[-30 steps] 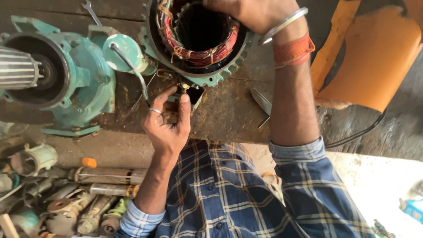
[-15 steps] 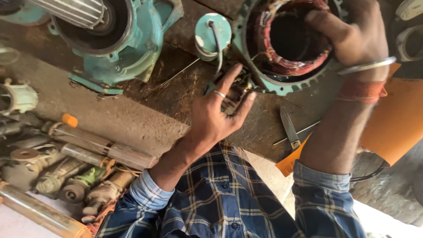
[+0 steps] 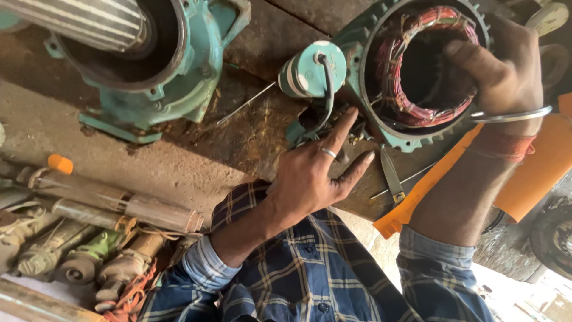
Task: The person cuts an orange sheet with scissors, folds it, and places it inside the stator of a disassembled electric motor. The person then reassembles the motor by aligning the rotor and stator halves.
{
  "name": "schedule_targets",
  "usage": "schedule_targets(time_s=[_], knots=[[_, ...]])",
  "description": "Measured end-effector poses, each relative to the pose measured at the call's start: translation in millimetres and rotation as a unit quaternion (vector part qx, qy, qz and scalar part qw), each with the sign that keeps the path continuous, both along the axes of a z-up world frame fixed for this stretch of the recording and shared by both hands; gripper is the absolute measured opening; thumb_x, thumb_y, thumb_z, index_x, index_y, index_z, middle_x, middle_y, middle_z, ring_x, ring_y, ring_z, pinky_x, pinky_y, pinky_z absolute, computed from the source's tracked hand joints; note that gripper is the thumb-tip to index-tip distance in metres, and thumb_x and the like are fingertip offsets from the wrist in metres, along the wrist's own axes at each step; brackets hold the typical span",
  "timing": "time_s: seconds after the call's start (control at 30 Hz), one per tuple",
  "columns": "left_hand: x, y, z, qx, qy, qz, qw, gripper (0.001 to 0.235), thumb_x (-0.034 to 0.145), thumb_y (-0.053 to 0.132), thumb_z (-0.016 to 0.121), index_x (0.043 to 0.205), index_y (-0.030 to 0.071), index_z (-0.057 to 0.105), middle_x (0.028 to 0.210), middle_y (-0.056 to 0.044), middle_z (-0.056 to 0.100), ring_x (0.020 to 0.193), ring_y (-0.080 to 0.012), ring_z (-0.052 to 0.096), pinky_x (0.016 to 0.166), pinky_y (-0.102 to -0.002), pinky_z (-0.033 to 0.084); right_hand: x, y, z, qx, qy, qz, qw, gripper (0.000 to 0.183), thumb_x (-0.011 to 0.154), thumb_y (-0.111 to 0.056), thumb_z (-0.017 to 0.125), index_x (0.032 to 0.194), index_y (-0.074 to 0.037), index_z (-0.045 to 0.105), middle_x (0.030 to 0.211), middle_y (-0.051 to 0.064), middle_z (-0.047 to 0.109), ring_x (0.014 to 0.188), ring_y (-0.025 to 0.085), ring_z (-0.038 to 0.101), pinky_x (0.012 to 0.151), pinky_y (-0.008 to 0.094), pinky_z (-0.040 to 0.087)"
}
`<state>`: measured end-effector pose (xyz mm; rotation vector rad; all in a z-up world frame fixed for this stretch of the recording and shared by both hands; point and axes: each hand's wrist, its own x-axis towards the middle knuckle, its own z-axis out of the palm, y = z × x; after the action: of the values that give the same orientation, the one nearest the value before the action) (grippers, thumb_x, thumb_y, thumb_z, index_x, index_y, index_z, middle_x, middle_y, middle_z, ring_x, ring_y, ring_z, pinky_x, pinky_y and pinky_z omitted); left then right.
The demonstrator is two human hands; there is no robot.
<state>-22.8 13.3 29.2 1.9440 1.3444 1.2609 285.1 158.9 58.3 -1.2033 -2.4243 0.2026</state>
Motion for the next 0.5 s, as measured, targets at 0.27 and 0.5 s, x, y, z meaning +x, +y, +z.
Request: schedule_targets(time_s=[0.27, 0.5], knots=[[-8.9, 6.8, 10.3, -0.059, 0.011, -0.054, 0.997, 0.076, 0.102, 0.034, 0.076, 0.156, -0.005, 0.038, 0.102, -0.020, 0.076, 0.075, -0.0224, 0.076, 0.068, -0.032, 0.062, -76.4, 4.6, 61.9, -0.281, 0.144, -0.199, 0.928, 0.046, 0.087, -0.037, 0.065, 0.120, -0.005, 0.073, 0.098, 0.008, 0.069, 0.085, 0.016, 0.060, 0.079, 0.028, 0.046], [-8.7, 12.6, 20.7, -0.006, 0.013, -0.015, 1.000, 0.072, 0.105, 0.033, 0.074, 0.156, -0.003, 0.039, 0.111, -0.019, 0.076, 0.092, -0.0251, 0.077, 0.080, -0.032, 0.064, -93.7, 6.3, 71.8, -0.247, 0.141, -0.169, 0.944, 0.049, 0.089, -0.036, 0.067, 0.122, -0.001, 0.071, 0.103, 0.008, 0.069, 0.091, 0.014, 0.060, 0.084, 0.027, 0.046]])
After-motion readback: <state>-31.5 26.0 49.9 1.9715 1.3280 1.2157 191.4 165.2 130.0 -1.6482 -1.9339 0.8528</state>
